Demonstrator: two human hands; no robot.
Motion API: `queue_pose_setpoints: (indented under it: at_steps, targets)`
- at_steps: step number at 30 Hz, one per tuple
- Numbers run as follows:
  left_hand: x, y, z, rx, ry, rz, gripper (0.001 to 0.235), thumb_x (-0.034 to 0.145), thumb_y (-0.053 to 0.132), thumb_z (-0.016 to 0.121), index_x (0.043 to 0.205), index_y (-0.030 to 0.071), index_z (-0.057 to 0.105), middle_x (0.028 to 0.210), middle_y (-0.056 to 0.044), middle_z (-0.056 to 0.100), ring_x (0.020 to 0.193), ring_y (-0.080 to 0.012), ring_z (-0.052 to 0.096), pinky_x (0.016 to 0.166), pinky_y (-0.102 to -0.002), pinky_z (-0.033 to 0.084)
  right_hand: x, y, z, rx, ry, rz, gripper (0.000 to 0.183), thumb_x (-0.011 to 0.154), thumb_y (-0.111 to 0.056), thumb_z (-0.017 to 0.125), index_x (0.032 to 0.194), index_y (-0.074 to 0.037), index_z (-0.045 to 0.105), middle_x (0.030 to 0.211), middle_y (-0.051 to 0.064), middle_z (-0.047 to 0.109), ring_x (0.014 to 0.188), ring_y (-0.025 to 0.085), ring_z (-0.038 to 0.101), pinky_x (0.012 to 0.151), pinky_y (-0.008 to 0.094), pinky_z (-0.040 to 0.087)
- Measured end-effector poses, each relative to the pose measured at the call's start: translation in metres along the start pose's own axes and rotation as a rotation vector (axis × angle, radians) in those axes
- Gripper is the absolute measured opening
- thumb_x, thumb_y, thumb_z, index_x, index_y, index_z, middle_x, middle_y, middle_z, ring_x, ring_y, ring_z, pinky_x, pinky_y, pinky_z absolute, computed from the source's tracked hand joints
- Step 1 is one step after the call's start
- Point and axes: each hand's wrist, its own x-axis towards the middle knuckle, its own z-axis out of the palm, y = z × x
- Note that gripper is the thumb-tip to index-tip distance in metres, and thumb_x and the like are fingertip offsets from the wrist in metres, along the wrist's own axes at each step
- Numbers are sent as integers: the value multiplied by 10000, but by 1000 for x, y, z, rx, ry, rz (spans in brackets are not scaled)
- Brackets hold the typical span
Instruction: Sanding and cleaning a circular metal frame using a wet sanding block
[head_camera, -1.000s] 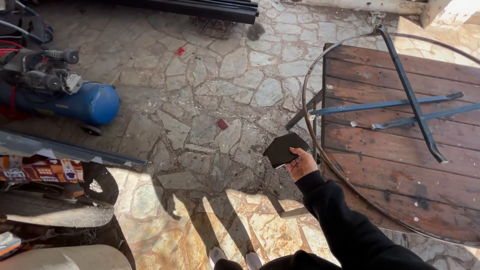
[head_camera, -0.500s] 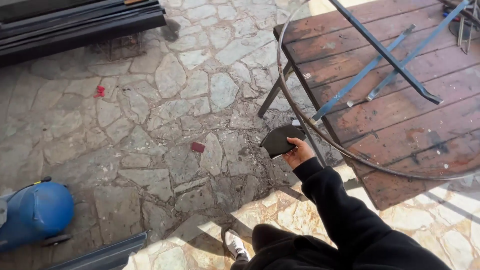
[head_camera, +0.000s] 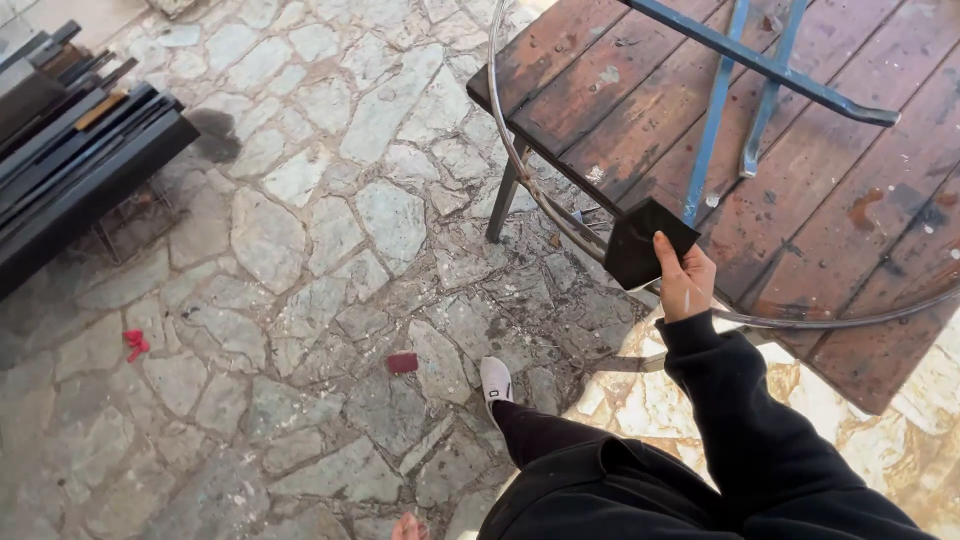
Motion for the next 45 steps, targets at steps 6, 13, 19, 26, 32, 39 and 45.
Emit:
queue_pose_setpoints:
  at_steps: [6,13,19,26,32,39,45]
  targets:
    - [138,203,12,684,-11,-45,567,993,493,540,1521,289,528,1416,-41,697,1261,-249,692,1124,-486,523,27,1,48,-555,-167,-109,396,1084,-294,590,1401,-74,676,1232,20,725,1148,77,577,906,245,466]
    - [263,378,88,750,-128,612,447,962,354,641,1367,167,665,1231,18,779,1078,-118,757,970,-322,582,5,16,71,-892,-373,-438,465,979,9,509,1442,23,556,1471,217,595,1378,370,563,1192,438,428]
    - [318,529,213,905,-464,1359,372,987,257,622,1307,72,659,1266,-92,710,1144,-262,671,998,-391,542,-51,67,100,-1315,-200,-451,754,813,-108,606,1531,41,431,1550,258,479,1420,351,504,1248,416,385]
    - [322,644,357,1076,-753,2175,618,1006,389,494,1553,108,437,1649,-117,393,1531,-280,352,1258,-536,177,-29,82,236,-1462,258,-9,1035,945,-808,293,1585,2,369,1638,244,369,1526,391,323,1270,488,236]
    - [353,641,409,1586,-922,2214,1084,814,496,716,1661,154,133,1740,-79,130,1613,-265,74,1299,-608,-10,-39,89,164,-1620,268,102,1093,853,-890,420,1457,16,518,1468,234,559,1445,379,467,1250,500,316]
    - [359,635,408,1613,-1040,2102,1192,817,573,657,1675,165,-63,1750,-96,-99,1610,-292,-123,1268,-617,-107,-29,76,221,-1563,164,103,1164,785,-950,444,1446,5,516,1384,219,610,1379,370,531,1252,508,315]
    - [358,637,408,1421,-1002,2198,1286,696,553,680,1670,143,-53,1746,-107,-90,1616,-286,-118,1292,-588,-81,-24,76,225,-1539,172,266,1160,784,-981,394,1352,16,559,1322,235,631,1354,382,541,1276,514,272]
